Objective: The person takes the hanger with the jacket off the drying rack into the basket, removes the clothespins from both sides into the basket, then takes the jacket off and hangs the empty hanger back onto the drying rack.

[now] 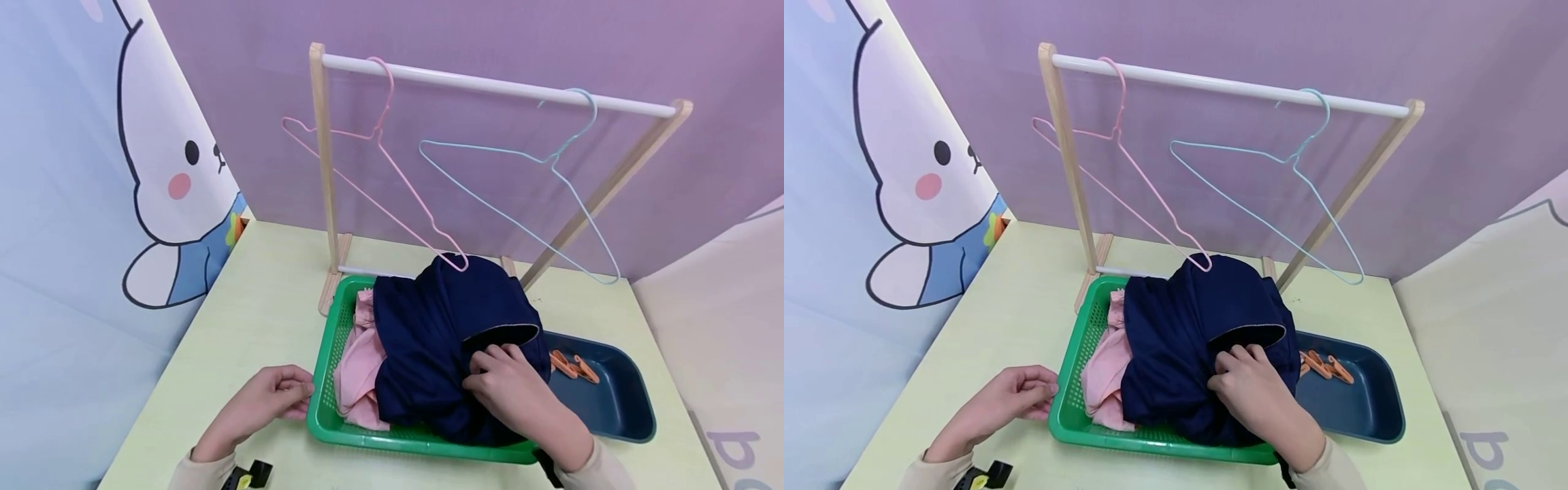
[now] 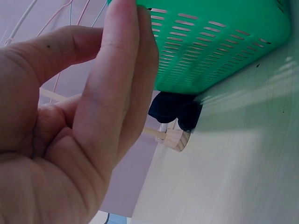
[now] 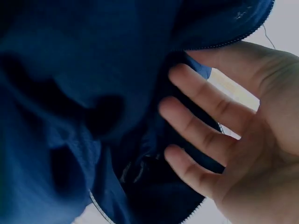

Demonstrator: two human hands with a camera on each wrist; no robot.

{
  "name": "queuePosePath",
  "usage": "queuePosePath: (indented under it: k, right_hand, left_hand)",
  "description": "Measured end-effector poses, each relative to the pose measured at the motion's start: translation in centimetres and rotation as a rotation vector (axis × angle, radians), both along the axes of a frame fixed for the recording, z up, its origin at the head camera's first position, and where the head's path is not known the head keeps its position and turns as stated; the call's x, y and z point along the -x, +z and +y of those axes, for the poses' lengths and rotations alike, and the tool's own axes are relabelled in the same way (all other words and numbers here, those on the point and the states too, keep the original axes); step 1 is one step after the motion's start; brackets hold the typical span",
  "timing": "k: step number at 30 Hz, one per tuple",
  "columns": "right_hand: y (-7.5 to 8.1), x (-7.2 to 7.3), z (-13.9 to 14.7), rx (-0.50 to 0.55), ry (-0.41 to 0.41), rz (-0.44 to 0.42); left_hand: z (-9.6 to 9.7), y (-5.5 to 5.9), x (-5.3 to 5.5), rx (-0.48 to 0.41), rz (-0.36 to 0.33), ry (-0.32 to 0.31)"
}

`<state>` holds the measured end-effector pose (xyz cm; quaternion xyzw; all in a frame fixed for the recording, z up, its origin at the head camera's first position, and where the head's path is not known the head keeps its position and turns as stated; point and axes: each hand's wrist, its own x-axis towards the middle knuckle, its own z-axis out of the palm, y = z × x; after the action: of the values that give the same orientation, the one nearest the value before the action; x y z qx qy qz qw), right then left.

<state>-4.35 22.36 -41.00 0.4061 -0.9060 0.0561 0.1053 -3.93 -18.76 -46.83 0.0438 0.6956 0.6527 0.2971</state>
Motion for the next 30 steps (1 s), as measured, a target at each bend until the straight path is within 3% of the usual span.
queuePosePath:
  k: [6,10,16,20,24,26,28,30]
  right_hand:
    - [-0.5,0.2,0.0,-0.039,-0.013,-0.002]
    - [0.0,0.2,0.0,-0.014,-0.002,-0.017]
    - [2.4,0.3,0.7,0.136,0.070,-0.037]
    - [4.6,1.1,1.7,0.231,0.076,0.011]
    - [5.7,2.7,3.5,0.282,-0.043,0.103]
    - [5.7,3.7,4.6,0.300,-0.145,0.103]
    - [5.4,4.6,5.7,0.288,-0.266,0.033]
    - [4.9,5.6,6.5,0.258,-0.375,-0.093]
  left_hand:
    - [0.0,0.0,0.0,-0.001,0.007,-0.010]
    - [0.0,0.0,0.0,0.003,0.009,-0.009]
    - [-0.1,0.0,0.0,-0.004,0.002,-0.009]
    - [-0.1,-0.1,0.0,-0.016,-0.002,-0.011]
    - [-0.1,0.0,0.0,-0.021,-0.004,-0.013]
    - [-0.1,0.0,0.0,-0.021,-0.005,-0.016]
    - [-0.1,0.0,0.0,-0.018,-0.003,-0.018]
    - [-0.1,0.0,0.0,-0.016,-0.003,-0.017]
